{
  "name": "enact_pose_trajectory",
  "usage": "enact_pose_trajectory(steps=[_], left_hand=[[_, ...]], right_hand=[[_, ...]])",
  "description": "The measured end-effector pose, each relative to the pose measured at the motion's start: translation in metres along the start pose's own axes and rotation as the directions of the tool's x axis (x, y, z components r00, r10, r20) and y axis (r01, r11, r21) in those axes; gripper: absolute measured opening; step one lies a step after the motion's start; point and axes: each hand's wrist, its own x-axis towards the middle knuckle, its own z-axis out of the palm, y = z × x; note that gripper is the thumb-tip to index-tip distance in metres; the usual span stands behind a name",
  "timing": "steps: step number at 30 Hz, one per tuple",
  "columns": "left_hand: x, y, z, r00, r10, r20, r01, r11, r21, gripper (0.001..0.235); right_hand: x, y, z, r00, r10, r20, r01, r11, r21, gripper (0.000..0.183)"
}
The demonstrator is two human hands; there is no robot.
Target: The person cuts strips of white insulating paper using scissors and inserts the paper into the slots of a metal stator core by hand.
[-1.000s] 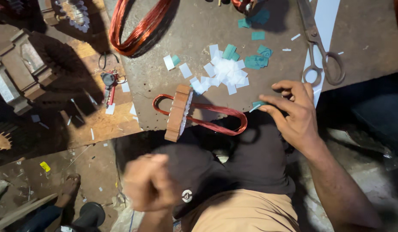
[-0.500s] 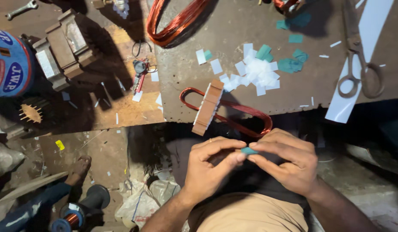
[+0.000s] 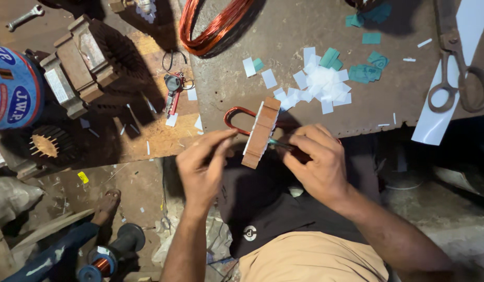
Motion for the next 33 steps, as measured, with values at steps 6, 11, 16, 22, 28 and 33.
enact_pose_trajectory(steps=[6, 11, 16, 22, 28, 33], left_hand=[[0.016, -0.017, 0.005, 0.93, 0.258, 0.26, -0.33, 0.898, 0.29, 0.027], [0.02, -0.019, 0.007, 0.928, 0.257, 0.269, -0.336, 0.89, 0.309, 0.029], [0.023, -0.017, 0.009, 0.94, 0.243, 0.24, -0.31, 0.902, 0.3, 0.029], [0.026, -0.019, 0.009, 0.933, 0.25, 0.259, -0.315, 0.916, 0.249, 0.028], [0.024, -0.019, 0.008, 0.946, 0.207, 0.249, -0.272, 0.927, 0.26, 0.022], [0.027, -0.011, 0.007, 0.955, 0.153, 0.254, -0.211, 0.952, 0.22, 0.019]], right_hand=[[0.007, -0.001, 0.005, 0.998, -0.048, 0.047, 0.05, 0.997, -0.058, 0.02], [0.013, -0.002, 0.008, 0.996, -0.08, 0.031, 0.082, 0.994, -0.07, 0.02], [0.001, 0.001, 0.008, 0.994, -0.106, -0.023, 0.101, 0.982, -0.158, 0.019], [-0.003, 0.006, 0.02, 0.967, -0.246, -0.065, 0.232, 0.957, -0.172, 0.019], [-0.004, 0.001, 0.012, 0.949, -0.315, 0.026, 0.309, 0.909, -0.278, 0.04], [-0.018, 0.007, -0.011, 0.964, -0.266, 0.004, 0.262, 0.945, -0.195, 0.03]])
